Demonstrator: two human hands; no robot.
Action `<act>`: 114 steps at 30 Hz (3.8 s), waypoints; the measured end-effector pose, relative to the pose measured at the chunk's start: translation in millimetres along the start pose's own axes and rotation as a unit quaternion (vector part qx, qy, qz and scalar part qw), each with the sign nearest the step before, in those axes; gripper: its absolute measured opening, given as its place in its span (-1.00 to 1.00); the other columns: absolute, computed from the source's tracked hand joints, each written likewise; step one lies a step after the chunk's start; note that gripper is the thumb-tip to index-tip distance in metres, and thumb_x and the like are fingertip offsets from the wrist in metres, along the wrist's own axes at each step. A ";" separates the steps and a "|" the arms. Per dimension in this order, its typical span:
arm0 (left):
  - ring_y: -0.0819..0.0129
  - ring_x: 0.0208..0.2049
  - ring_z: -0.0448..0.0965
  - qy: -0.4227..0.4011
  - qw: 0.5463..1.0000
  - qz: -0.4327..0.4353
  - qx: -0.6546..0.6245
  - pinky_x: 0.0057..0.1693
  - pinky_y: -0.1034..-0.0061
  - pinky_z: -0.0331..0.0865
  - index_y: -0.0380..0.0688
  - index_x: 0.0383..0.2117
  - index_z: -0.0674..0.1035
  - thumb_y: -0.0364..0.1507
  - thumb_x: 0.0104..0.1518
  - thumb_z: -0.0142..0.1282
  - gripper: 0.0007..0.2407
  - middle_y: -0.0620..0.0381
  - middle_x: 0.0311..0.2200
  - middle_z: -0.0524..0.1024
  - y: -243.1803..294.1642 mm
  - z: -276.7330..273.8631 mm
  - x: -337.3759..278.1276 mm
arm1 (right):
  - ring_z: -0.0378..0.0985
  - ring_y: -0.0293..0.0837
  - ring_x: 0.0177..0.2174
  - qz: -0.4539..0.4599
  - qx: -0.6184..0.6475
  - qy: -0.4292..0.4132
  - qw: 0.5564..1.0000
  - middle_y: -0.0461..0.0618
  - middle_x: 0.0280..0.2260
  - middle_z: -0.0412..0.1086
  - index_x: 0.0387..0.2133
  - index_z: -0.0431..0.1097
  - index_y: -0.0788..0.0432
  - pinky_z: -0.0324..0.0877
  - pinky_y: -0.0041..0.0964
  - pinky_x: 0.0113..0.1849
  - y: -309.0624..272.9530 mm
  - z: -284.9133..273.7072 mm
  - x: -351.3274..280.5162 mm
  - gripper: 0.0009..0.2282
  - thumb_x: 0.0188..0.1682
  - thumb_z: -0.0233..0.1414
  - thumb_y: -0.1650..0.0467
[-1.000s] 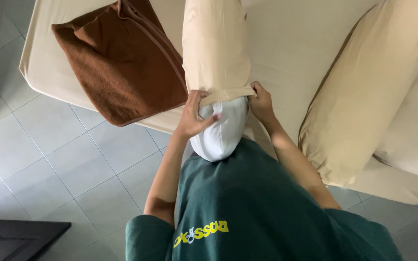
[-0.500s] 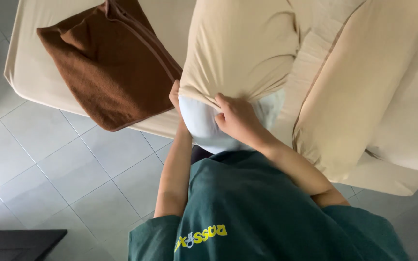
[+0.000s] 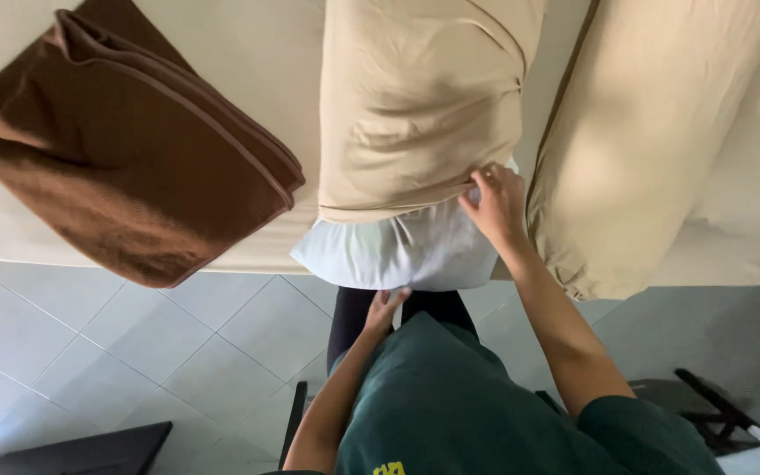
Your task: The person inserts a white pillow into a beige pillowcase by hand. They start by turning the pillowcase inside out, then feed the pillow into the opening and pull the fabric over the corners, smoothing the case as they go.
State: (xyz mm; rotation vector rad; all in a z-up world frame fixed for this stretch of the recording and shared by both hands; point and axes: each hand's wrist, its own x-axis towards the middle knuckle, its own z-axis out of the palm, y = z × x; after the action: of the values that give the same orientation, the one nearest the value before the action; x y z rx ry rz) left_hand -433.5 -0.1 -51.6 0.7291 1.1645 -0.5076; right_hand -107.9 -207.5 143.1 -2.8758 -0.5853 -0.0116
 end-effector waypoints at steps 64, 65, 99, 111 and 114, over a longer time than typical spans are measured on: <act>0.14 -0.27 0.44 0.024 0.749 0.596 0.288 -0.12 0.21 0.36 -0.12 -0.11 0.59 -0.47 0.22 0.09 -0.84 -0.02 -0.31 0.55 362.0 173.3 -217.3 | 0.62 0.32 -0.49 -0.170 0.183 -0.253 0.935 0.27 -0.59 0.45 -0.45 0.32 0.16 0.47 0.11 -0.43 -187.4 -184.0 32.7 -0.82 -0.22 0.05 0.31; 0.47 -0.61 0.46 0.027 0.732 0.608 0.307 -0.47 0.53 0.43 -0.10 -0.32 0.68 -0.36 0.27 0.22 -0.89 0.13 -0.57 0.60 369.7 170.4 -209.2 | 0.60 0.32 -0.53 -0.187 0.197 -0.277 0.922 0.25 -0.61 0.44 -0.43 0.28 0.16 0.49 0.04 -0.46 -192.4 -195.3 20.2 -0.85 -0.23 0.03 0.38; -0.07 -0.60 0.59 0.205 0.535 0.609 0.549 -0.39 0.17 0.48 0.00 -0.70 0.50 -0.30 -0.07 0.16 -0.84 0.01 -0.70 0.48 327.6 139.6 -96.5 | 0.57 0.36 -0.40 -0.013 0.352 -0.274 0.895 0.27 -0.56 0.50 -0.68 0.43 0.30 0.43 0.09 -0.37 -166.7 -173.8 3.0 -0.64 -0.04 0.11 0.24; -0.03 -0.44 0.57 -0.046 0.587 0.703 0.399 -0.33 0.27 0.47 -0.21 -0.43 0.56 -0.63 -0.07 0.29 -0.86 -0.04 -0.50 0.54 316.5 106.3 -205.5 | 0.49 0.23 -0.04 0.251 0.323 -0.103 0.907 0.26 -0.10 0.40 -0.06 0.36 0.24 0.41 -0.01 -0.08 -100.1 -74.0 -6.9 -0.76 0.02 -0.07 0.46; 0.08 -0.41 0.46 0.035 0.593 0.667 0.450 -0.31 0.29 0.38 -0.13 -0.38 0.44 -0.63 -0.03 0.24 -0.80 0.11 -0.52 0.32 306.6 104.6 -198.1 | 0.38 0.28 0.11 0.256 0.449 -0.188 0.835 0.29 0.04 0.41 0.06 0.43 0.22 0.33 0.09 0.06 -107.2 -81.0 -20.8 -0.66 0.18 -0.17 0.31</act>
State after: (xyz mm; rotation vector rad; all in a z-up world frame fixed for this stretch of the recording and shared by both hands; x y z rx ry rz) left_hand -217.7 126.4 234.1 2.2340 0.0373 0.3269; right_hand -165.8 -135.5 242.8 -1.9921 0.1536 0.7173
